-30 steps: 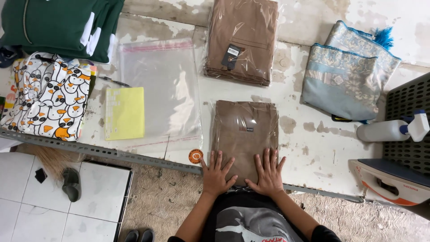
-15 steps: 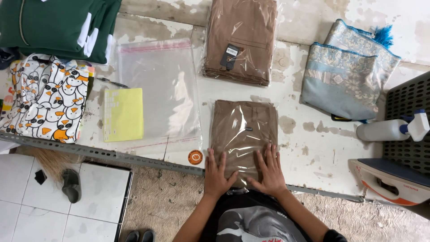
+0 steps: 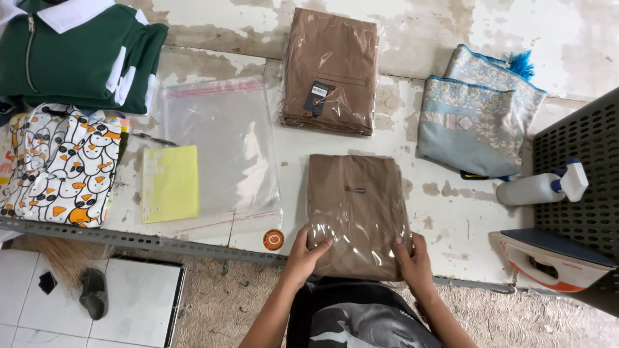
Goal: A person takes a pair of pants from a basket, folds them neatly on a table, and then packages them into a clear plastic bag.
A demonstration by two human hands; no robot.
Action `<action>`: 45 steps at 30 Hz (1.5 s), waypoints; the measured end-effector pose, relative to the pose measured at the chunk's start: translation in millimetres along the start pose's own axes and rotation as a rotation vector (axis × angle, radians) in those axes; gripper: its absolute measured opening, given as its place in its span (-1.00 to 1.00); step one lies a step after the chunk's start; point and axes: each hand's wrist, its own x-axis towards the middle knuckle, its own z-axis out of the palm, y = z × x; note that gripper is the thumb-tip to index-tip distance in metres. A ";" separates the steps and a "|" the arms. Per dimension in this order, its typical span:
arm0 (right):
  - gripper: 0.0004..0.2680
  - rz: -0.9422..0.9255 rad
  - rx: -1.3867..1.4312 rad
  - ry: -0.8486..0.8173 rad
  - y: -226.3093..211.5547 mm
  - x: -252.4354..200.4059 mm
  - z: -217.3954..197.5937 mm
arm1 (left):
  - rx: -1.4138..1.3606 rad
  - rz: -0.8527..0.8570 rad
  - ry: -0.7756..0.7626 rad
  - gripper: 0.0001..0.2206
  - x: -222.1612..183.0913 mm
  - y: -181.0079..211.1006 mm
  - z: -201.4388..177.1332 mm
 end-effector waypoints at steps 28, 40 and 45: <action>-0.40 -0.491 -0.808 0.381 40.8 69.2 14.5 | 0.968 0.880 0.439 -0.40 56.7 -20.2 9.3; -0.44 -0.567 -0.816 0.091 -22.6 216.0 68.9 | 1.286 0.918 0.151 -0.40 213.5 41.4 37.6; -0.44 -0.503 -0.783 0.067 -16.1 211.5 72.9 | 1.215 0.908 0.163 -0.38 229.1 21.7 32.8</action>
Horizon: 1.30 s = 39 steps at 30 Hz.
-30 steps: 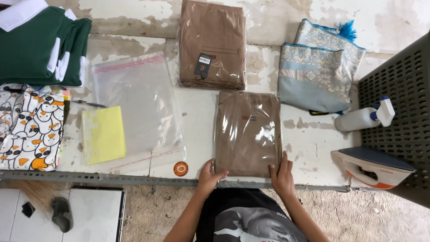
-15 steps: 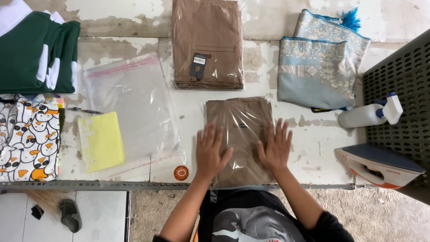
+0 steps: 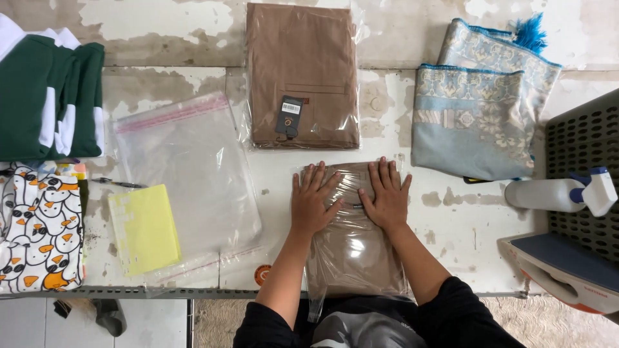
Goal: A person takes a pair of pants from a basket, folds them neatly on a table, and then packages them into a clear plastic bag.
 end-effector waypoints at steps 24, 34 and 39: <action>-0.36 -0.150 -0.004 0.152 5.3 -199.0 -11.6 | 0.203 -0.277 0.016 -0.17 -203.8 70.0 8.5; -0.36 -0.332 0.015 0.401 13.6 -212.0 5.3 | 0.065 -0.109 0.271 -0.12 -220.7 44.6 39.3; -0.26 -0.449 0.071 0.298 19.9 -216.1 -1.9 | -0.141 -0.159 0.144 -0.08 -222.3 51.6 19.8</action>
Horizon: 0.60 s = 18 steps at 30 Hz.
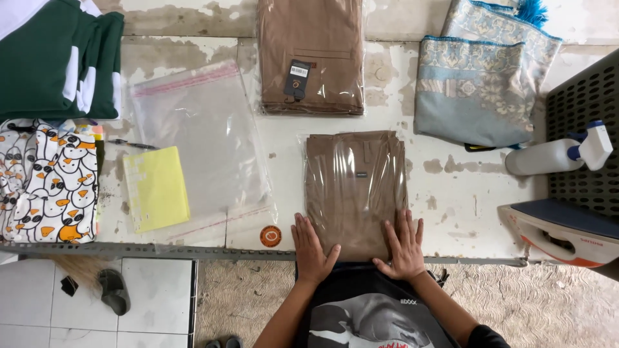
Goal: A person takes a pair of pants from a basket, folds them neatly on a table, and then packages them into a clear plastic bag.
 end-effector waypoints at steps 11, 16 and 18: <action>-0.27 -0.225 -0.218 -0.132 -4.6 -38.0 -1.1 | -0.414 -0.645 -0.195 -0.08 -15.1 35.4 -66.6; -0.60 -0.284 -0.165 -0.082 -13.6 -48.7 3.1 | 0.176 -0.022 -0.187 0.06 -44.1 2.1 -46.4; -0.73 -0.262 -0.041 -0.085 -12.9 -59.8 5.8 | 0.319 0.159 -0.007 -0.56 -50.4 -0.2 -44.0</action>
